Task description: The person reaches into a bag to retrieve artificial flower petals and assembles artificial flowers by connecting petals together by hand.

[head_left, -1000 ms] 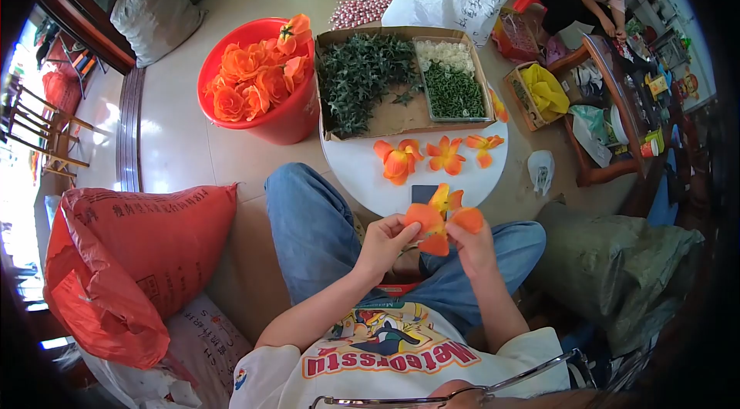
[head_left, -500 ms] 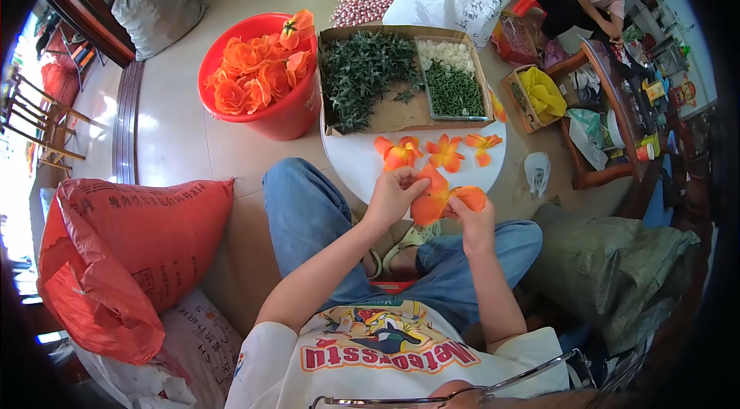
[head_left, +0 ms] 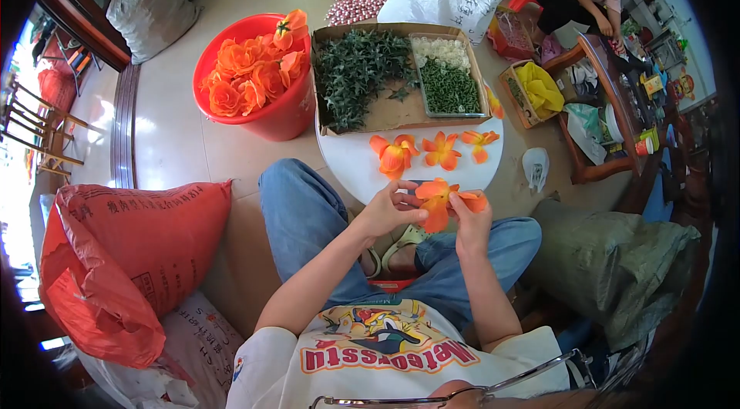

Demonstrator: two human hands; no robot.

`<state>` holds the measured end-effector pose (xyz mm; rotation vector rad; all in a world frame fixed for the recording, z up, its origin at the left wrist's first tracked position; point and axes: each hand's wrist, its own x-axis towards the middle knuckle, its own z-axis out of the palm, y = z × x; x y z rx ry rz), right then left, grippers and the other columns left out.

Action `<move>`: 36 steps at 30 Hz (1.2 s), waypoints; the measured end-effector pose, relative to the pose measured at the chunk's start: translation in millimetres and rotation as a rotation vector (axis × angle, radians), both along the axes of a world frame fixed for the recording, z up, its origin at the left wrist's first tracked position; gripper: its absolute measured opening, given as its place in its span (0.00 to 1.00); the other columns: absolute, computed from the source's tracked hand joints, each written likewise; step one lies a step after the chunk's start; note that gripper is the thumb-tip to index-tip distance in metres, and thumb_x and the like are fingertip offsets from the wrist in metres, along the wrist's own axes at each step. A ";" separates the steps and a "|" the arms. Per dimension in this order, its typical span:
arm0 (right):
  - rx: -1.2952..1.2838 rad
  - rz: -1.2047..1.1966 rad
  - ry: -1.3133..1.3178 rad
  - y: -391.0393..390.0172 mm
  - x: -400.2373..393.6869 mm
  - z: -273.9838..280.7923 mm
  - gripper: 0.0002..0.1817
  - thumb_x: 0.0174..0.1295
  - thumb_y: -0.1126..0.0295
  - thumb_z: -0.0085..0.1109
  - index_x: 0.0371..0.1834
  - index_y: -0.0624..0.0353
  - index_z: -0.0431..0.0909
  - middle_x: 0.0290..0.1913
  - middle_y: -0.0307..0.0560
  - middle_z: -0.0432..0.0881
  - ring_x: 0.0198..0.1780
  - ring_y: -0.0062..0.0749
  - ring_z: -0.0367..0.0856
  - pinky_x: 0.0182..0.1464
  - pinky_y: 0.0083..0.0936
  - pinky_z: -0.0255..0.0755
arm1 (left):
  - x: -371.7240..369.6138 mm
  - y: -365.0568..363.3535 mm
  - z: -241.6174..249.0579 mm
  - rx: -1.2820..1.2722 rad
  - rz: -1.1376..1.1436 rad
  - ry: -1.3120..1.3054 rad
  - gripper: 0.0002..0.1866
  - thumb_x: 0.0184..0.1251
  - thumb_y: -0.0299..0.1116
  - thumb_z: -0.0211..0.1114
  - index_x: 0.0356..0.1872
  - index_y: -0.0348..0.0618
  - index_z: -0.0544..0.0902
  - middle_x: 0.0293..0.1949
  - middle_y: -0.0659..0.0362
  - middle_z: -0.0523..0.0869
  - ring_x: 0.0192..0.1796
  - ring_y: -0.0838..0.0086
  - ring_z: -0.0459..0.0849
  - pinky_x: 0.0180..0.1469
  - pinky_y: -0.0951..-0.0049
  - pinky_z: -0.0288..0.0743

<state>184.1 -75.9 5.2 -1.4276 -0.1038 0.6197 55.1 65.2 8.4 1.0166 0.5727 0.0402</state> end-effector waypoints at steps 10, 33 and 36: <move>0.038 -0.018 0.049 4.3 -4.8 0.7 0.09 0.58 0.79 0.65 0.34 0.62 0.72 0.35 0.47 0.81 0.34 0.29 0.84 0.39 0.26 0.83 | 1.9 -12.3 -11.5 0.300 0.119 0.077 0.12 0.60 0.28 0.71 0.42 0.35 0.80 0.40 0.57 0.84 0.43 0.79 0.82 0.52 0.77 0.73; -0.098 0.037 0.073 -1.8 0.8 -6.9 0.10 0.59 0.78 0.64 0.43 0.65 0.78 0.36 0.44 0.82 0.32 0.25 0.82 0.33 0.22 0.79 | 39.3 8.7 -44.3 0.337 0.290 -0.055 0.09 0.61 0.22 0.67 0.42 0.36 0.80 0.35 0.62 0.81 0.33 0.85 0.79 0.36 0.84 0.75; -0.123 0.058 0.018 -2.7 4.4 -20.0 0.08 0.59 0.77 0.64 0.41 0.65 0.79 0.35 0.43 0.82 0.32 0.24 0.80 0.33 0.21 0.77 | 43.1 9.2 -56.3 0.386 0.263 -0.057 0.09 0.61 0.21 0.67 0.42 0.36 0.80 0.34 0.63 0.81 0.33 0.85 0.79 0.35 0.84 0.75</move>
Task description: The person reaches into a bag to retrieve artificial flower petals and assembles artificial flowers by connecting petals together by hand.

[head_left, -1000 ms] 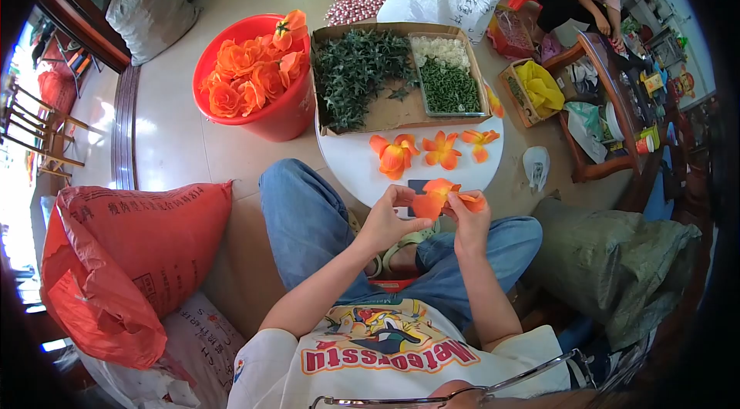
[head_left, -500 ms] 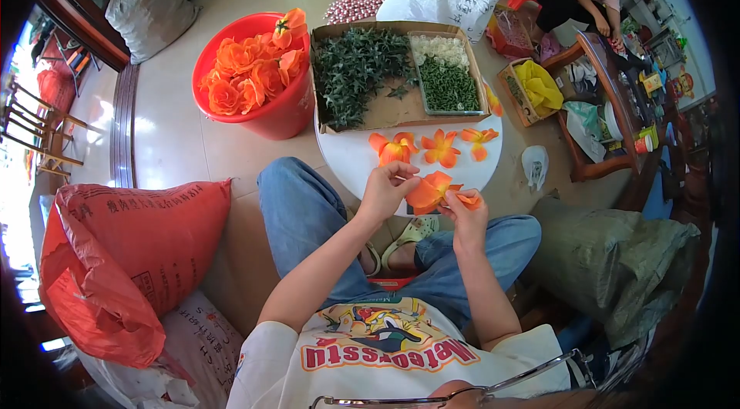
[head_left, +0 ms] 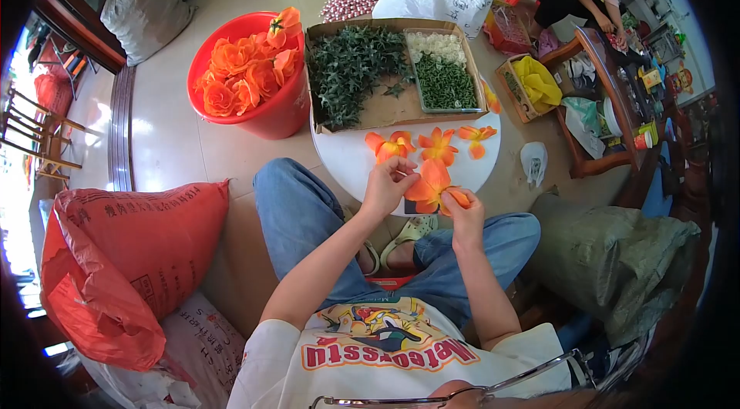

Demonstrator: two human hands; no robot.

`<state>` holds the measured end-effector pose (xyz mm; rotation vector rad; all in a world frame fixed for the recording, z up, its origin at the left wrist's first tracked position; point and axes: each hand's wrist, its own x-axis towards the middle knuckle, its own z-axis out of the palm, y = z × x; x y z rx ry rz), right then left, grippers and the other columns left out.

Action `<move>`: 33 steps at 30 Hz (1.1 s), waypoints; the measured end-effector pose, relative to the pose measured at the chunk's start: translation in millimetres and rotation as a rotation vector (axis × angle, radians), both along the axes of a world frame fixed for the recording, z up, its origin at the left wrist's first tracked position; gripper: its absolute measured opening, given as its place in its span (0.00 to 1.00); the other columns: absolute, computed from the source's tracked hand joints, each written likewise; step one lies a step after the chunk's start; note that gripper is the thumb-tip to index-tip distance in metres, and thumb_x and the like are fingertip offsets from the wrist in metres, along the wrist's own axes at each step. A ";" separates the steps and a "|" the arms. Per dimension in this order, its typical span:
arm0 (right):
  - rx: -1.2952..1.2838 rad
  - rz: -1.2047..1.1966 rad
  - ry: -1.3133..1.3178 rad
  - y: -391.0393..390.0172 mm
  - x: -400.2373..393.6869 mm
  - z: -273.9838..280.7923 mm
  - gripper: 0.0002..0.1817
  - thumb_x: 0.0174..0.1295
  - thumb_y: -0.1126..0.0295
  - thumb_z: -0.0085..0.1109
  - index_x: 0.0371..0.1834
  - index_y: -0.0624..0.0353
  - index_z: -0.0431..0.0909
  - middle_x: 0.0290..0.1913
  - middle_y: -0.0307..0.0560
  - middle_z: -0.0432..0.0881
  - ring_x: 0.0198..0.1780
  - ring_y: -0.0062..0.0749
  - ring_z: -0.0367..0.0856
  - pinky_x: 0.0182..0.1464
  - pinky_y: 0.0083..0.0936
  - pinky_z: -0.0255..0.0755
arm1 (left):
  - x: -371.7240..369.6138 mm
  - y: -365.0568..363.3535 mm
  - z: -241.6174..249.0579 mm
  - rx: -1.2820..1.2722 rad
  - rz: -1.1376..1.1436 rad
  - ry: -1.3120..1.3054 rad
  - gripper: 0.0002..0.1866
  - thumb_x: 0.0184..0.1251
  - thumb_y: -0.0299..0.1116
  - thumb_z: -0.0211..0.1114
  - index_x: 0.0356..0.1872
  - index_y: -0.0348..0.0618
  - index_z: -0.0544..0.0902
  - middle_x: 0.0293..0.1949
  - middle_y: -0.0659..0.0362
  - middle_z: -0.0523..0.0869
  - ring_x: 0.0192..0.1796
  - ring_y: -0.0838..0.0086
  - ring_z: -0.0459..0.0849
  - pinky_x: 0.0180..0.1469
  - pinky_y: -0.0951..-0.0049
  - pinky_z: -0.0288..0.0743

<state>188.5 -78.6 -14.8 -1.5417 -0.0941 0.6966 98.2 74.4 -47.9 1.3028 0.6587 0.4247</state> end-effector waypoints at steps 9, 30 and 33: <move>-0.145 -0.007 -0.494 3.1 -5.0 9.8 0.06 0.54 0.79 0.66 0.34 0.61 0.80 0.36 0.40 0.81 0.40 0.29 0.79 0.43 0.27 0.74 | -6.6 -25.3 -22.6 -0.156 0.114 -0.099 0.07 0.61 0.21 0.67 0.39 0.36 0.79 0.33 0.62 0.82 0.32 0.83 0.81 0.36 0.82 0.78; -0.236 0.366 -1.446 -2.6 20.9 -2.4 0.06 0.52 0.75 0.64 0.33 0.59 0.79 0.39 0.48 0.79 0.50 0.50 0.75 0.59 0.46 0.65 | -203.3 2.5 55.4 0.461 0.674 0.200 0.06 0.62 0.22 0.66 0.39 0.37 0.81 0.35 0.61 0.84 0.40 0.79 0.81 0.45 0.79 0.74; -0.122 0.455 -1.373 10.7 20.1 -31.3 0.04 0.54 0.76 0.64 0.33 0.61 0.80 0.38 0.49 0.79 0.46 0.49 0.75 0.56 0.45 0.67 | -302.4 6.3 105.7 0.746 0.960 0.414 0.04 0.62 0.22 0.66 0.36 0.38 0.81 0.34 0.59 0.83 0.40 0.77 0.81 0.44 0.77 0.74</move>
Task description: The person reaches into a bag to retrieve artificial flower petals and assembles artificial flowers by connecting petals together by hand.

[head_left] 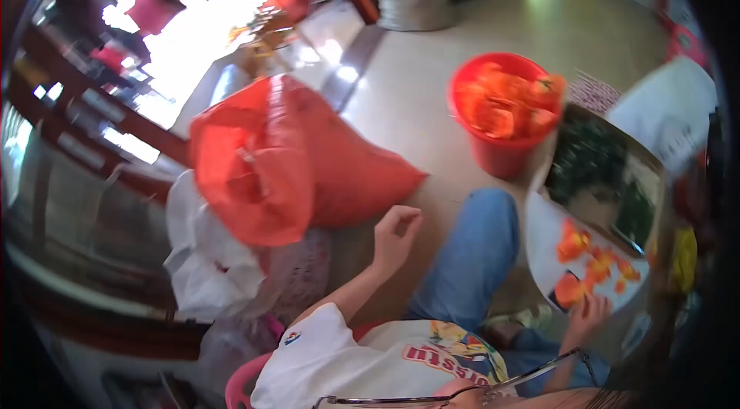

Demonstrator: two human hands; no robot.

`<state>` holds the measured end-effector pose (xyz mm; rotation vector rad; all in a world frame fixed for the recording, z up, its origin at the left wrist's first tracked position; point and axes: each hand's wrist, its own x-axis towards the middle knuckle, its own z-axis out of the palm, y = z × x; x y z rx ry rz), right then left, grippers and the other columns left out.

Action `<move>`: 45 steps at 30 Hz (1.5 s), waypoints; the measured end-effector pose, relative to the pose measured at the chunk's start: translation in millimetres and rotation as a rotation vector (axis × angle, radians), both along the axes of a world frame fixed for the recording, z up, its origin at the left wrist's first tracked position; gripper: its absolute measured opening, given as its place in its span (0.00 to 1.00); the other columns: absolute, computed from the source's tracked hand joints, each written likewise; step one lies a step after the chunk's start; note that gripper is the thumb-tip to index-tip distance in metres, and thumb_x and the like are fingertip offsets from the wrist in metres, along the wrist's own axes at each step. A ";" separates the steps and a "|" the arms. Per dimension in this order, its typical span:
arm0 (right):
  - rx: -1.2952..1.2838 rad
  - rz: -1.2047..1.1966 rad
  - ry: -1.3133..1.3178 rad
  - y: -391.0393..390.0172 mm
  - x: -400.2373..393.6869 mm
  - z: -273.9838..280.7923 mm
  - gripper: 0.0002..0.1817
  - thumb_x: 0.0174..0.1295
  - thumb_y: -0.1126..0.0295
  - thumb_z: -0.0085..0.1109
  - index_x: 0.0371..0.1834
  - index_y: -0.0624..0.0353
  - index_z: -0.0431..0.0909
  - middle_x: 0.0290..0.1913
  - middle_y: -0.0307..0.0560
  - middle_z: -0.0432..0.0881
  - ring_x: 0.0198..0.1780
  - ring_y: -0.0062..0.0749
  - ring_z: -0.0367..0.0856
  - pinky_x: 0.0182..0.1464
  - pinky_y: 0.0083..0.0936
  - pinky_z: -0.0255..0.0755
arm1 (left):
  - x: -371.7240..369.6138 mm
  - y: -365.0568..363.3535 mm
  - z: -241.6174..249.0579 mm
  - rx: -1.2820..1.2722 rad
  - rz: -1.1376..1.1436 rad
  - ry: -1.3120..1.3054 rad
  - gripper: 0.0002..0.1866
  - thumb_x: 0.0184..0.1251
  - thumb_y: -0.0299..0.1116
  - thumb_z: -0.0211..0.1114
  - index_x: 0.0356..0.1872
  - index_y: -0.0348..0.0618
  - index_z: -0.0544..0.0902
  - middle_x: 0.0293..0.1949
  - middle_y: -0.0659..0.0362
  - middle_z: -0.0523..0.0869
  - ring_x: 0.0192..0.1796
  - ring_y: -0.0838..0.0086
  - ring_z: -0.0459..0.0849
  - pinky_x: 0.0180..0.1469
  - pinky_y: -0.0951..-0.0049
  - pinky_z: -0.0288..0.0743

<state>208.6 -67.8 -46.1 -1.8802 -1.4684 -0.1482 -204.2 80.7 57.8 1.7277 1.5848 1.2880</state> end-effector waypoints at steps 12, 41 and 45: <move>-0.112 -0.099 0.060 -28.9 -28.9 79.6 0.29 0.42 0.71 0.73 0.51 0.58 0.75 0.54 0.49 0.73 0.55 0.49 0.71 0.59 0.41 0.65 | 96.0 -67.0 -54.9 -0.226 -0.417 -0.190 0.05 0.58 0.19 0.67 0.35 0.37 0.83 0.34 0.56 0.85 0.35 0.73 0.82 0.40 0.75 0.75; 0.048 0.108 -0.061 -20.2 -6.4 68.8 0.13 0.45 0.85 0.62 0.33 0.61 0.73 0.42 0.49 0.81 0.46 0.47 0.82 0.47 0.36 0.77 | 303.0 -86.2 -115.2 -0.061 -0.686 -0.267 0.14 0.47 0.28 0.74 0.38 0.44 0.84 0.45 0.60 0.82 0.49 0.64 0.77 0.53 0.66 0.66; 0.077 0.105 -0.014 -14.7 -2.7 70.2 0.13 0.47 0.85 0.63 0.33 0.61 0.72 0.41 0.49 0.81 0.43 0.47 0.82 0.45 0.35 0.77 | 303.3 -86.2 -119.0 -0.058 -0.687 -0.237 0.14 0.47 0.27 0.73 0.37 0.45 0.84 0.44 0.61 0.83 0.49 0.66 0.78 0.53 0.66 0.64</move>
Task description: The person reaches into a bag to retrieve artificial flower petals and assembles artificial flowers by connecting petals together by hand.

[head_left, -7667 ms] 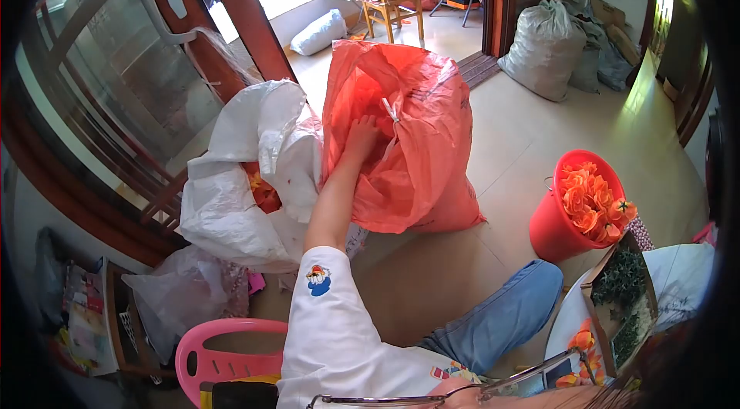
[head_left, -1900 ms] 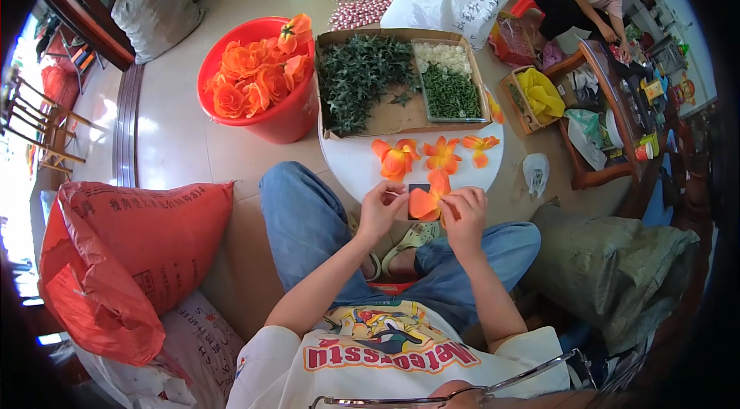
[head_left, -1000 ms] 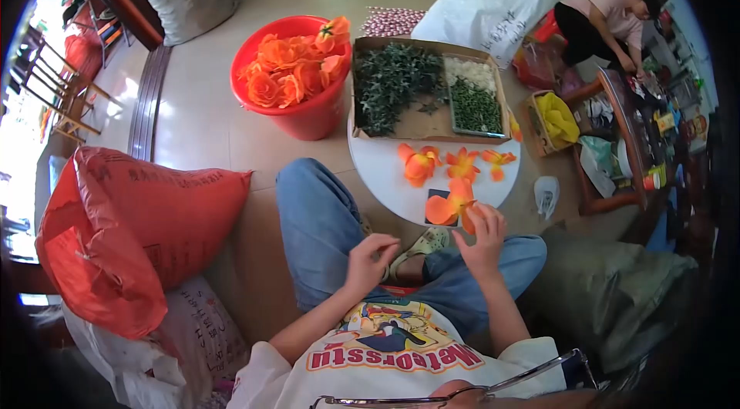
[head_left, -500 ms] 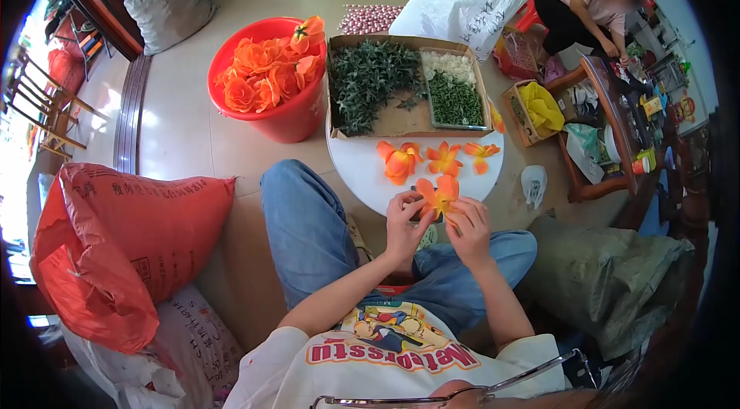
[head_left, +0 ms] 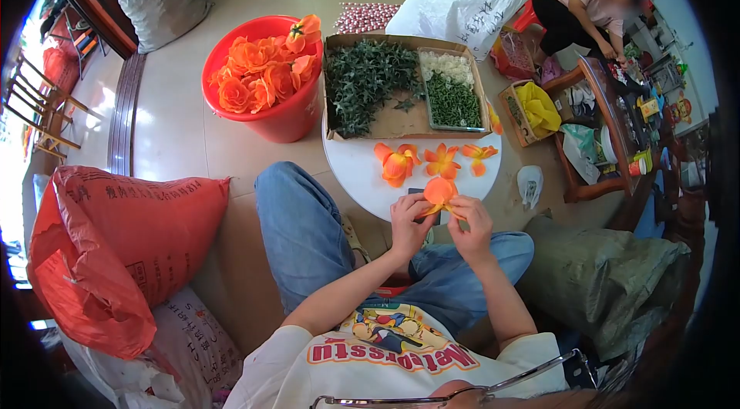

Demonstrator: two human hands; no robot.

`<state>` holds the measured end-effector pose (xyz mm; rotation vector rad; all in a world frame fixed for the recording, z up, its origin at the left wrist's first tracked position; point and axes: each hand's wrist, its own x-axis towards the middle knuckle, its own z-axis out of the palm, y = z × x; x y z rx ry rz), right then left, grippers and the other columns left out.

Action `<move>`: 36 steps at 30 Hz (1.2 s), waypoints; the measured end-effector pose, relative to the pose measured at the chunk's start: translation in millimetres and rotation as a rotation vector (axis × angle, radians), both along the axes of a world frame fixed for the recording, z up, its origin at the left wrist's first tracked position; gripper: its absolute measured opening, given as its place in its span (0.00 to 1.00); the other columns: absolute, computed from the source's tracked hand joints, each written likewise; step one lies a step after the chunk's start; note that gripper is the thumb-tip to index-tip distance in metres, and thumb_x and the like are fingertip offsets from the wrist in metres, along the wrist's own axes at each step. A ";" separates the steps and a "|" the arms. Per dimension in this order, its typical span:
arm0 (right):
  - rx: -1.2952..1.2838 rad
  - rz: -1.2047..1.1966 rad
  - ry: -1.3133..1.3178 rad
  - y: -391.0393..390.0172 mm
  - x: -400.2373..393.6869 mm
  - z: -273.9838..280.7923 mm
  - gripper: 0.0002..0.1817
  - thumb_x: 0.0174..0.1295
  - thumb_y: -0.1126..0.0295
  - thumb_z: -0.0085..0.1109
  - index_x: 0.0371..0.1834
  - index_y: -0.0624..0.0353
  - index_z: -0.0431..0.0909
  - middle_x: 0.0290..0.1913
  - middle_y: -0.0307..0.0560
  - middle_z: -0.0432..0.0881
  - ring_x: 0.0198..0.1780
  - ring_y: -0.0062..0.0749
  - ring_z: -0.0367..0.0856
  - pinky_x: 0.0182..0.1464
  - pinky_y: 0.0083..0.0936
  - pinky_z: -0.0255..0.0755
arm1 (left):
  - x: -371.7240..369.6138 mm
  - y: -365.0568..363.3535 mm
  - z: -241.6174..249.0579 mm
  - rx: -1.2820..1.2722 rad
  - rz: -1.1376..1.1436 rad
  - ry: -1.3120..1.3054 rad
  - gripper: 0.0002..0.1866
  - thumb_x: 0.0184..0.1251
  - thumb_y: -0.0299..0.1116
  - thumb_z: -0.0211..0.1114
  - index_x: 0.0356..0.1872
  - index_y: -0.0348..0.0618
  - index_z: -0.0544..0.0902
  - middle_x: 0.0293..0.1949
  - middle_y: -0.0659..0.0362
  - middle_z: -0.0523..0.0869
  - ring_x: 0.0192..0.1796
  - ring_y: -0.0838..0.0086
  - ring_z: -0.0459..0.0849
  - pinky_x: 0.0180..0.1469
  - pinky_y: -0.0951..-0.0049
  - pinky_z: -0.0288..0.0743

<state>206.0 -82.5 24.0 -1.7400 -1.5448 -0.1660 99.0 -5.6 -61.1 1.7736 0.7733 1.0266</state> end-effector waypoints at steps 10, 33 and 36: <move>0.012 -0.277 0.811 10.1 6.7 21.6 0.04 0.60 0.81 0.57 0.36 0.64 0.71 0.39 0.48 0.81 0.39 0.29 0.82 0.44 0.23 0.77 | -7.9 5.2 14.8 -0.070 -0.046 -0.007 0.19 0.49 0.31 0.74 0.45 0.44 0.83 0.46 0.59 0.83 0.52 0.64 0.77 0.56 0.66 0.65; -0.213 -0.084 1.471 3.9 6.5 28.8 0.14 0.66 0.75 0.54 0.54 0.65 0.73 0.47 0.46 0.81 0.43 0.23 0.82 0.43 0.23 0.79 | -39.5 44.3 77.5 -1.002 -0.395 -0.081 0.25 0.69 0.37 0.64 0.63 0.43 0.69 0.42 0.54 0.86 0.44 0.77 0.83 0.47 0.77 0.76; -0.245 -0.057 1.553 -6.2 -1.4 32.0 0.14 0.66 0.75 0.54 0.55 0.64 0.72 0.46 0.46 0.81 0.44 0.27 0.83 0.44 0.27 0.81 | -49.8 38.3 68.6 -1.047 -0.460 0.021 0.29 0.66 0.41 0.67 0.63 0.40 0.67 0.41 0.55 0.86 0.41 0.79 0.84 0.44 0.78 0.77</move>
